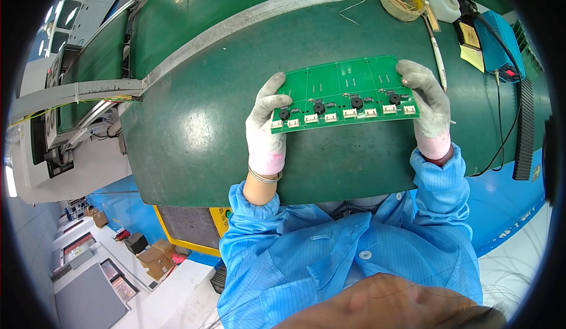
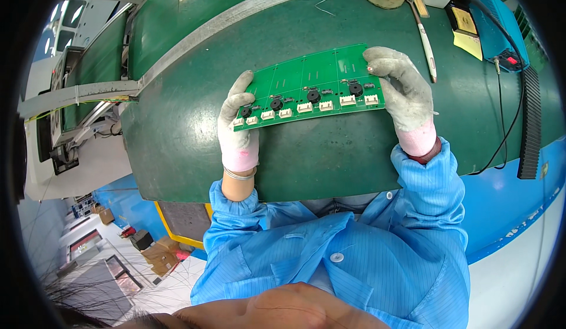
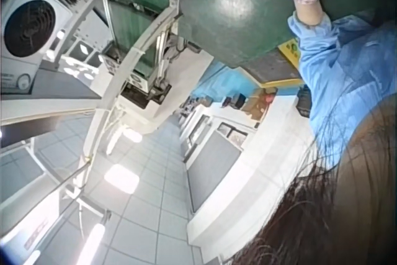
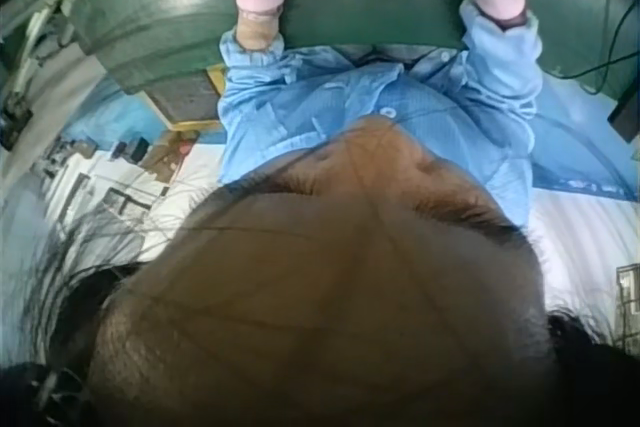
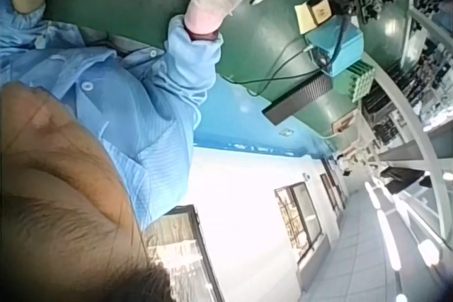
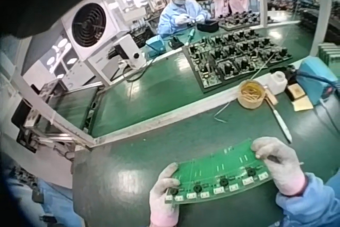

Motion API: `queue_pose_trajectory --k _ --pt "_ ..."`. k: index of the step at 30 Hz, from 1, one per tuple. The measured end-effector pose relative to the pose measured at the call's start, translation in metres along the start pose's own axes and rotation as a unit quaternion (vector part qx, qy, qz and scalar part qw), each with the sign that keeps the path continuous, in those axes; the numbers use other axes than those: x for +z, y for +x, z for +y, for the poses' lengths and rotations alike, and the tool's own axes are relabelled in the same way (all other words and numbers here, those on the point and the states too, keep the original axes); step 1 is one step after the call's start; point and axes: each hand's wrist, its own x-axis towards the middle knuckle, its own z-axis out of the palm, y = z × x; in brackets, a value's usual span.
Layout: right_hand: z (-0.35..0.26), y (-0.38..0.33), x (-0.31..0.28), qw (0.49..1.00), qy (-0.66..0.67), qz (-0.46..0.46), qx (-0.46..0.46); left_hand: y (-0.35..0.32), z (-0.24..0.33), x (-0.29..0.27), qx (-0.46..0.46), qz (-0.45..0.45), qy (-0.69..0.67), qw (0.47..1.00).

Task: The person removes a circuit board from a fixture, solders components onto the board using a soldering iron and solder wire, and turns the board over by hand.

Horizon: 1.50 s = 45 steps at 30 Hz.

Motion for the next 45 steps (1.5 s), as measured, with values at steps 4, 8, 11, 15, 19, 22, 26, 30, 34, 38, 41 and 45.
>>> queue_pose_trajectory --k 4,8,11,15,19,22,26,30,34,38,41,45 --pt "-0.002 0.0 0.003 1.0 0.009 0.004 0.013 0.0 0.0 -0.001 0.007 0.004 0.014 1.0" --pt "-0.003 0.001 0.007 0.999 0.023 0.015 0.029 -0.001 -0.001 -0.002 0.029 -0.001 0.037 0.999" --pt "-0.003 0.001 0.009 0.998 0.045 0.018 0.033 -0.003 -0.001 -0.002 0.076 0.013 0.062 0.995" --pt "-0.003 0.0 0.007 0.999 0.035 0.014 0.034 -0.003 0.0 0.0 0.075 0.019 0.064 0.995" --pt "-0.002 -0.001 0.006 0.999 0.029 0.004 0.041 -0.001 0.002 -0.001 0.061 0.026 0.072 0.995" --pt "-0.001 -0.002 0.006 0.997 0.035 0.01 0.064 0.0 0.002 -0.001 0.054 0.019 0.082 0.995" --pt "-0.001 -0.002 0.005 0.998 0.016 0.003 0.063 -0.001 0.005 0.002 0.065 0.03 0.103 0.992" --pt "-0.002 -0.002 0.005 0.999 0.015 -0.01 0.032 -0.005 0.01 0.004 0.055 0.038 0.129 0.989" --pt "0.0 -0.001 0.011 0.999 0.024 -0.019 -0.021 -0.013 0.016 -0.001 0.037 0.036 0.163 0.985" --pt "0.004 -0.003 0.012 0.997 0.017 0.005 -0.08 -0.027 0.024 0.002 0.011 -0.005 0.191 0.982" --pt "0.006 -0.002 0.01 0.988 0.003 -0.031 -0.154 -0.047 0.049 0.014 0.073 0.039 0.334 0.939" --pt "0.001 -0.004 0.014 0.981 -0.032 -0.051 -0.183 -0.062 0.089 0.042 0.171 0.026 0.404 0.898"
